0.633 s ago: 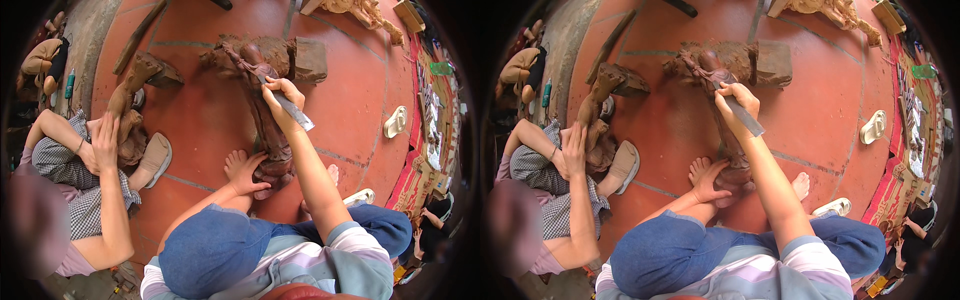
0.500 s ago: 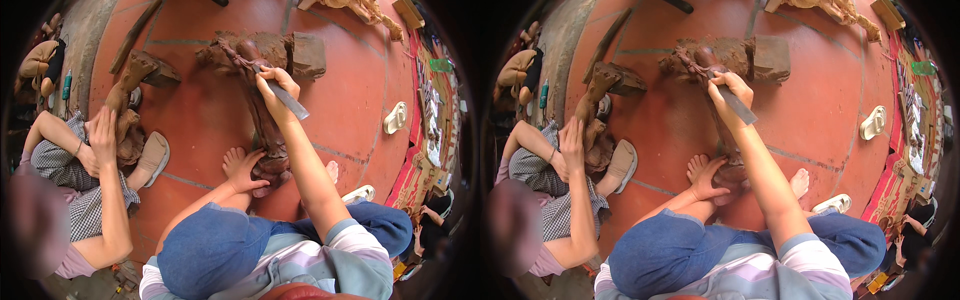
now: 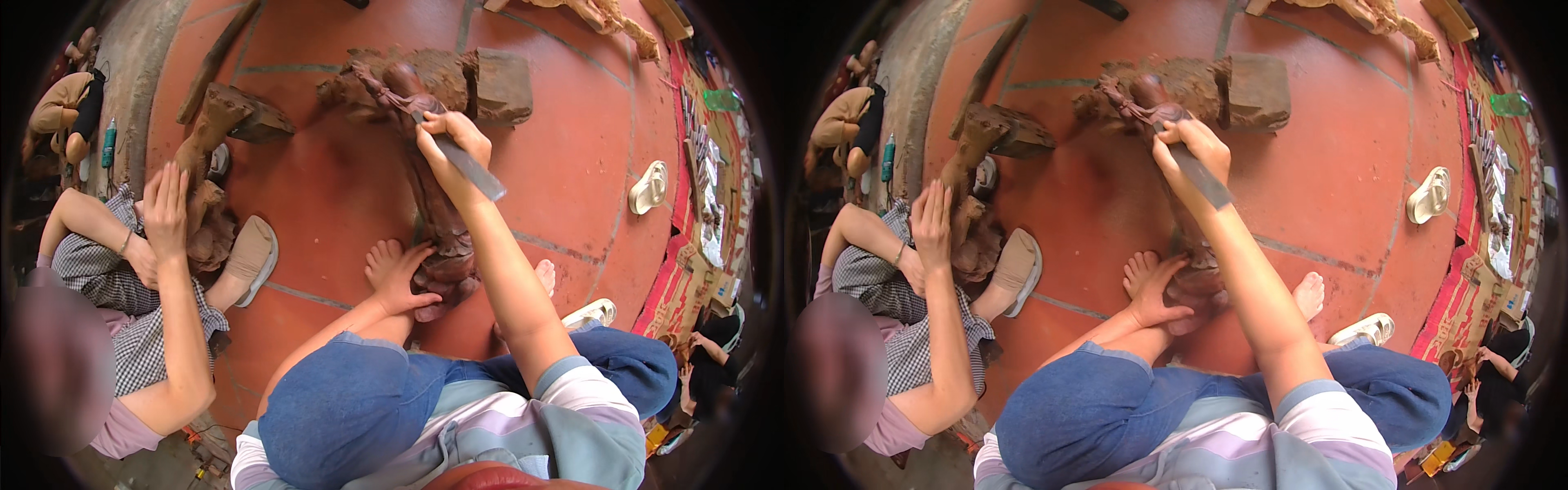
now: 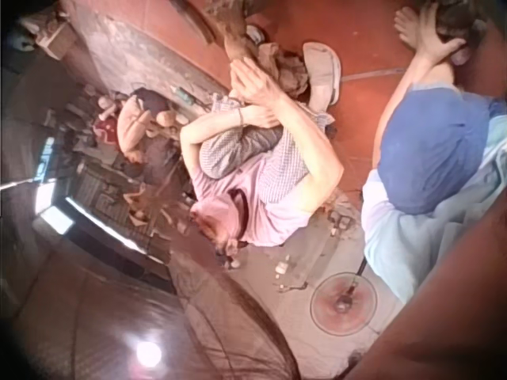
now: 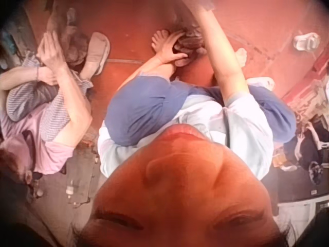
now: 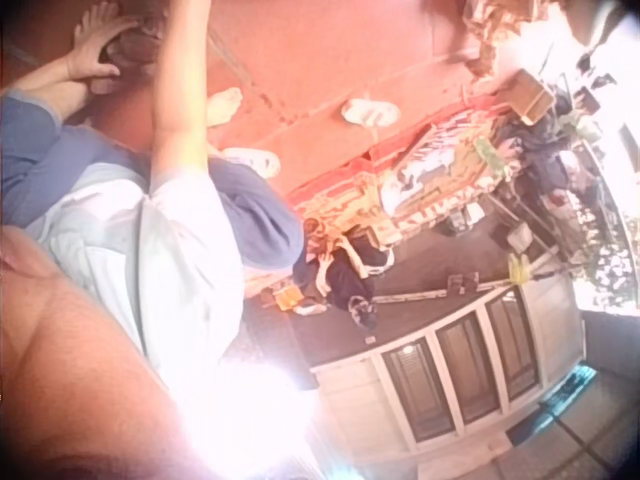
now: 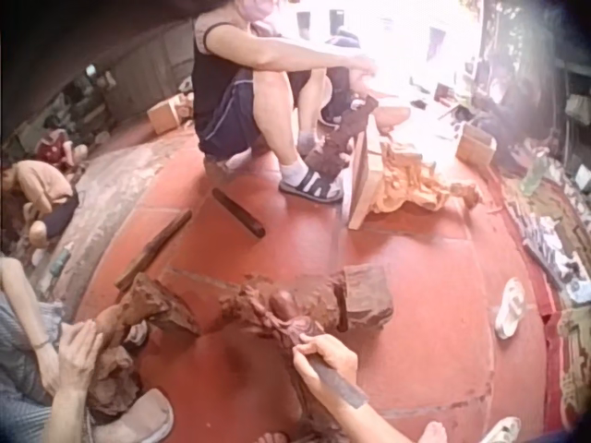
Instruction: The person sits on the floor and uses a chisel to carve details into a wooden sculpture. They hold the sculpture with one hand and carefully shape the wood with the other, focusing on refining the surface and edges.
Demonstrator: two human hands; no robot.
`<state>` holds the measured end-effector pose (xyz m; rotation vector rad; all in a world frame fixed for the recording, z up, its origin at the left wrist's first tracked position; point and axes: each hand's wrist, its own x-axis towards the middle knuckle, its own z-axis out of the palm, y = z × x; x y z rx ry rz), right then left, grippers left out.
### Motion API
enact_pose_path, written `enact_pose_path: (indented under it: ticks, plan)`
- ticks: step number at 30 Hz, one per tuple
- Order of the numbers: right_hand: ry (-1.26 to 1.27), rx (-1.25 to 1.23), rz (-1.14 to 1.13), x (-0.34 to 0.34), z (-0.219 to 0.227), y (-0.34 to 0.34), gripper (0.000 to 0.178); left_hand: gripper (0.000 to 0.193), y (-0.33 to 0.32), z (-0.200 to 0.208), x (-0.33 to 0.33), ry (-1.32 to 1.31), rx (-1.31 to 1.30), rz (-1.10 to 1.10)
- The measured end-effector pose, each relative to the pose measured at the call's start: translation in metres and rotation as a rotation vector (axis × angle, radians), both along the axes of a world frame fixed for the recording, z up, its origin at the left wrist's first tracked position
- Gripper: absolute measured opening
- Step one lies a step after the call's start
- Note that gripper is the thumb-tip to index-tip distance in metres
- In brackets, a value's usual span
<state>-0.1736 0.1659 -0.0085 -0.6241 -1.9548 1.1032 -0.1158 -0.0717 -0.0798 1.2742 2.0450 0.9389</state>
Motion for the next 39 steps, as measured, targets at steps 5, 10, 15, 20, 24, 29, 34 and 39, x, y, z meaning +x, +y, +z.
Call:
enact_pose_path:
  ticks: [5, 10, 15, 20, 24, 29, 34, 39]
  plan:
    - [-0.025, 0.033, -0.029, -0.006, -0.004, -0.003, 0.009, 0.09, -0.003, -0.006, 0.002, -0.036, -0.008, 0.006]
    - [-0.024, 0.021, 0.011, -0.001, 0.002, 0.002, 0.01, 0.09, -0.004, -0.014, 0.006, -0.119, 0.047, 0.042]
    - [0.017, -0.008, 0.028, 0.006, -0.008, 0.001, 0.01, 0.089, -0.001, -0.008, 0.002, -0.077, 0.028, 0.019]
    - [0.013, -0.089, 0.011, 0.008, -0.001, 0.001, 0.008, 0.095, -0.003, -0.004, 0.0, -0.159, -0.01, -0.057]
    - [0.061, -0.138, 0.011, 0.006, -0.013, -0.001, 0.009, 0.097, -0.003, -0.002, -0.004, -0.175, -0.05, -0.087]
    - [0.034, -0.186, 0.009, 0.01, -0.014, 0.001, 0.01, 0.092, -0.006, -0.012, 0.004, -0.019, -0.009, 0.029]
    - [0.048, -0.143, 0.007, 0.01, -0.019, 0.002, 0.01, 0.092, -0.003, -0.009, 0.003, 0.04, -0.008, 0.024]
    - [0.095, -0.318, 0.02, 0.012, -0.018, 0.002, 0.007, 0.092, -0.007, -0.015, 0.005, -0.048, 0.032, 0.053]
